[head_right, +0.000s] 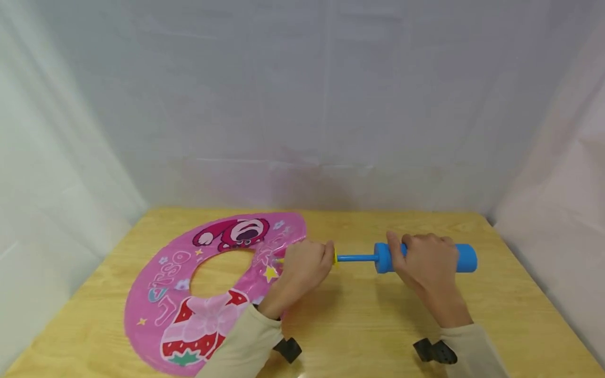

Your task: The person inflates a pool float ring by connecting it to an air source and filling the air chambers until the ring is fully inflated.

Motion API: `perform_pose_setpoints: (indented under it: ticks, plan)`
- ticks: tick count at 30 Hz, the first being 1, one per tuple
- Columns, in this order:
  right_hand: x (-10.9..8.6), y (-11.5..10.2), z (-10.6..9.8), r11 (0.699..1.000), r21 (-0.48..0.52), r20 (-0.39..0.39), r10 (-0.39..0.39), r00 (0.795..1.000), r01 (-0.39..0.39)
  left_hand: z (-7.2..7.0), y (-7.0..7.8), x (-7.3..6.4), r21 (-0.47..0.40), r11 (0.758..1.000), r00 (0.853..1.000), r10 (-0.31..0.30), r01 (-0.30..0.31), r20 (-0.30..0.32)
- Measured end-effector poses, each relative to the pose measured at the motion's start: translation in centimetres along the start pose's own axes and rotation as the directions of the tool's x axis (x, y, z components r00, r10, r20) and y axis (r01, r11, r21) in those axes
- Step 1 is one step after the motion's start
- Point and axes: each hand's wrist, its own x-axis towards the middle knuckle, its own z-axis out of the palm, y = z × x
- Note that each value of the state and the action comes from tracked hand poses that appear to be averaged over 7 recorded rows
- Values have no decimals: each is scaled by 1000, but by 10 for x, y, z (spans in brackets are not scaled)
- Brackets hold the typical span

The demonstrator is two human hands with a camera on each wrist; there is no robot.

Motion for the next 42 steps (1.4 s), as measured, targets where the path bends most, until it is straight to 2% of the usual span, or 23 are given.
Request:
perform_pose_setpoints:
  ticks: [3, 8, 13, 16, 20, 24, 29, 31, 32, 36, 39, 40, 42]
  plan:
    - [-2, 6, 6, 1000, -3, -17, -5, 1000, 5, 1, -3, -2, 6, 1000, 1000, -13, 13, -28]
    - [-5, 24, 15, 999, 40, -133, 22, 991, -17, 6, -5, 0, 10, 1000, 999, -12, 13, -39]
    - [-4, 38, 20, 997, 70, -215, 31, 976, -16, 7, -3, 2, 24, 1000, 998, -3, 5, -62]
    - [2, 32, 25, 997, 64, -278, -13, 961, 32, 6, -2, 3, 37, 999, 997, -18, 21, -75]
    - [6, 11, 34, 992, 63, -338, -82, 938, 109, 7, 1, 2, 89, 995, 995, -41, 49, -93]
    - [7, -7, 37, 992, 54, -351, -90, 932, 116, 9, 4, 1, 122, 991, 993, -44, 57, -106]
    - [5, -19, 41, 989, 36, -352, -124, 928, 146, 15, 9, 0, 87, 994, 997, -69, 72, -42]
    - [3, -23, 44, 984, 25, -386, -155, 909, 178, 19, 12, -1, 79, 994, 997, -74, 76, -22]
    - [3, -25, 45, 980, 19, -422, -173, 890, 200, 20, 13, -2, 77, 994, 997, -75, 76, -18]
    - [8, -31, 46, 965, -33, -588, -230, 776, 261, 19, 14, -4, 41, 997, 996, -67, 69, -57]
    - [15, -21, 39, 965, -47, -659, -223, 719, 257, 11, 9, -2, -7, 999, 994, -52, 52, -94]
    - [16, -13, 36, 967, -41, -656, -216, 723, 252, 8, 7, -1, -16, 999, 994, -49, 48, -96]
    - [14, 8, 30, 969, -15, -614, -203, 762, 246, 5, 5, 0, -38, 998, 994, -51, 48, -92]
